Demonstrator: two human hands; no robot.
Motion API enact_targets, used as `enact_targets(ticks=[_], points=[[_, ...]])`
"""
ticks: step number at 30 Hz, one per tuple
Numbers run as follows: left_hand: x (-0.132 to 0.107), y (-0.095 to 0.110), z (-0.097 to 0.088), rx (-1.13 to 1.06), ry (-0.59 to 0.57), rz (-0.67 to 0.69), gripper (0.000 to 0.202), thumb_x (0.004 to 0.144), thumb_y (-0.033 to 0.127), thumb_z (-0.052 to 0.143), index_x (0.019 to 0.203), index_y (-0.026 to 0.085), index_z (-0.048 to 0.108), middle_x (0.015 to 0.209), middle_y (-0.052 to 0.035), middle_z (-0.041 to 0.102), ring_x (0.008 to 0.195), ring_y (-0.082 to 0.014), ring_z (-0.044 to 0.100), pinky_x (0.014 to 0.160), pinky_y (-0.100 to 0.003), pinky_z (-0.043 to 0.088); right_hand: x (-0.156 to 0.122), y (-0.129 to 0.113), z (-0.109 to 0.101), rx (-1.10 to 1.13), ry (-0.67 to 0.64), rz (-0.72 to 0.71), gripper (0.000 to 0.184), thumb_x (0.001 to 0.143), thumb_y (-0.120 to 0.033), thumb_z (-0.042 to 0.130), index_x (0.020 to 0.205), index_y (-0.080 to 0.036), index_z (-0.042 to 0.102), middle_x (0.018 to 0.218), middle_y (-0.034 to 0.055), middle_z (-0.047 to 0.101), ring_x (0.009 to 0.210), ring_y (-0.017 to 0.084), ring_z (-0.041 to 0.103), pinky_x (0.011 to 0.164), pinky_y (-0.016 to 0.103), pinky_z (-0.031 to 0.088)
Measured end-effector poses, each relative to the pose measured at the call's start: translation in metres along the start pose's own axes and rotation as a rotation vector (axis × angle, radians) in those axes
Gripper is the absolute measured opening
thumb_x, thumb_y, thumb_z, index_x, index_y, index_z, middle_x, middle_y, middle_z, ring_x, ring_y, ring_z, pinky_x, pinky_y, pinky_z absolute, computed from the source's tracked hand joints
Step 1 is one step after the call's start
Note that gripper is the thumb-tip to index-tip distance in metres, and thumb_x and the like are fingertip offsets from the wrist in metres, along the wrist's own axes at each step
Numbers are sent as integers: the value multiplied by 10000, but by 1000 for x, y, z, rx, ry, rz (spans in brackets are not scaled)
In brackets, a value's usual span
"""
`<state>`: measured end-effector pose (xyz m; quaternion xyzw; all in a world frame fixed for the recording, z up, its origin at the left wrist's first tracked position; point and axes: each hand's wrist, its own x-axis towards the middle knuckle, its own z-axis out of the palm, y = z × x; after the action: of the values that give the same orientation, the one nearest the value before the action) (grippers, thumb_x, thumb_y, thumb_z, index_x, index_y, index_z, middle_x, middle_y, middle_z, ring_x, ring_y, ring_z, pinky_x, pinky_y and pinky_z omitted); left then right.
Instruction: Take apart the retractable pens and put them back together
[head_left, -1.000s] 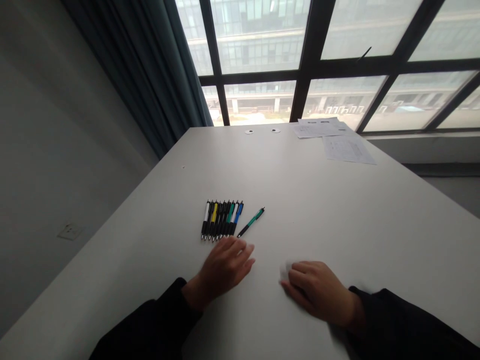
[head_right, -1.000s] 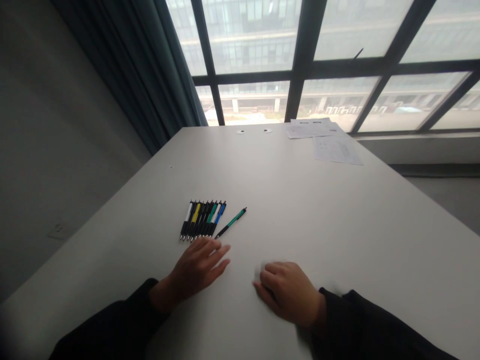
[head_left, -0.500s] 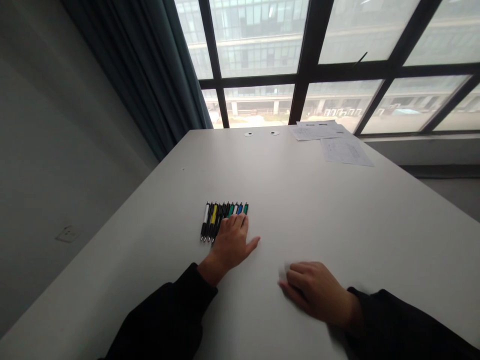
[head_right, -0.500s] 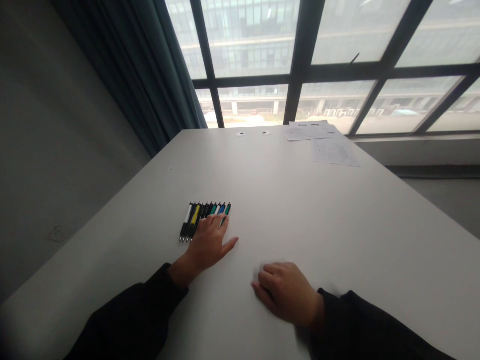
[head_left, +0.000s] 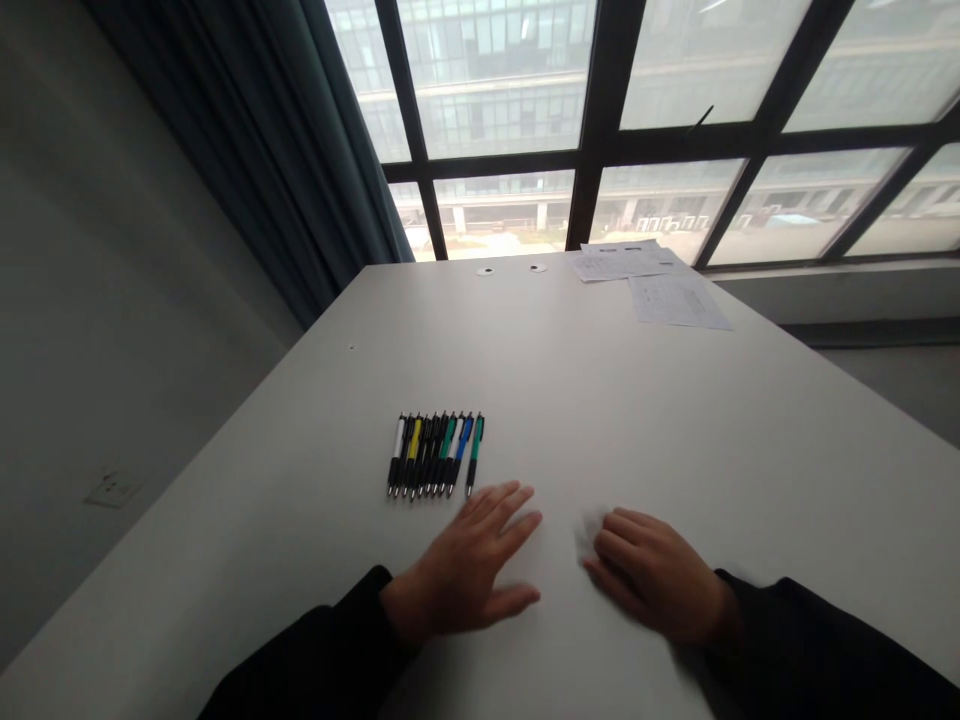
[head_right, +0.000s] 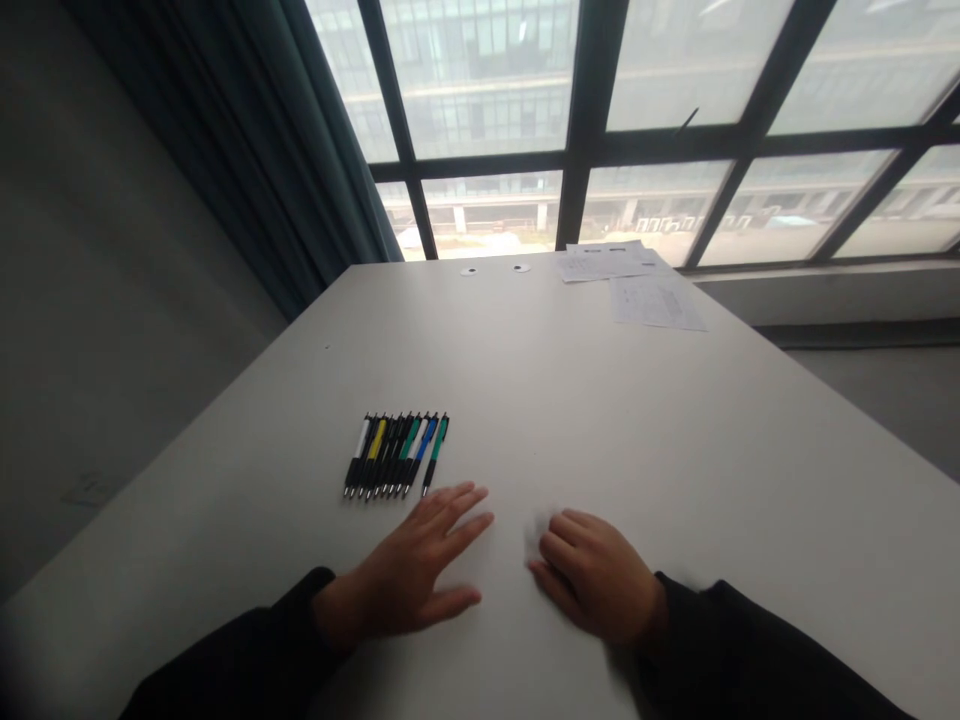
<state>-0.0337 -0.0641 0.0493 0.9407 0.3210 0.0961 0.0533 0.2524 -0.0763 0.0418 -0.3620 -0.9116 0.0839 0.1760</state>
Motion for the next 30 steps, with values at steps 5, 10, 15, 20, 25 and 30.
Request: enact_targets(ticks=[5,10,15,20,25,30], points=[[-8,0,-2,-91,-175,12,961,846,748,524,1591,209,243,1666,-162,183,1530,-399,191,1215,-636,192,-15,29,-17,-92,-81,-37,559,944,-504,564,1390,-168,538,1394,180,576,1265,317,531,1036,450,407],[-1,-3,0,-129,-235,-3,1001,832,810,462,1605,232,193,1675,-146,138,1540,-410,121,1209,-675,142,-16,37,-9,-223,-161,-15,887,912,-702,483,1617,-238,209,1668,145,225,1522,378,219,1187,549,227],[2,-2,1,-134,-234,-7,946,858,792,441,1594,235,237,1669,-147,166,1541,-401,132,1212,-666,147,-17,38,-5,-183,-175,2,895,908,-709,486,1618,-249,195,1674,134,187,1528,382,201,1193,569,246],[1,-3,4,-134,-214,-16,906,871,768,456,1583,240,274,1666,-142,195,1539,-399,151,1206,-668,167,-18,38,-4,-163,-175,14,867,912,-686,507,1613,-267,215,1671,124,201,1522,384,224,1183,585,274],[-3,-6,7,-148,-153,-10,916,842,756,529,1571,248,308,1653,-144,248,1524,-403,209,1203,-661,190,-16,36,-4,-150,-162,19,855,911,-662,534,1609,-270,231,1666,121,223,1513,382,252,1181,579,285],[-3,-6,5,-160,-140,-10,917,834,748,553,1569,252,316,1648,-144,264,1521,-404,219,1203,-660,186,-14,35,-5,-152,-163,25,838,914,-654,536,1607,-288,237,1665,107,234,1514,370,258,1182,565,289]])
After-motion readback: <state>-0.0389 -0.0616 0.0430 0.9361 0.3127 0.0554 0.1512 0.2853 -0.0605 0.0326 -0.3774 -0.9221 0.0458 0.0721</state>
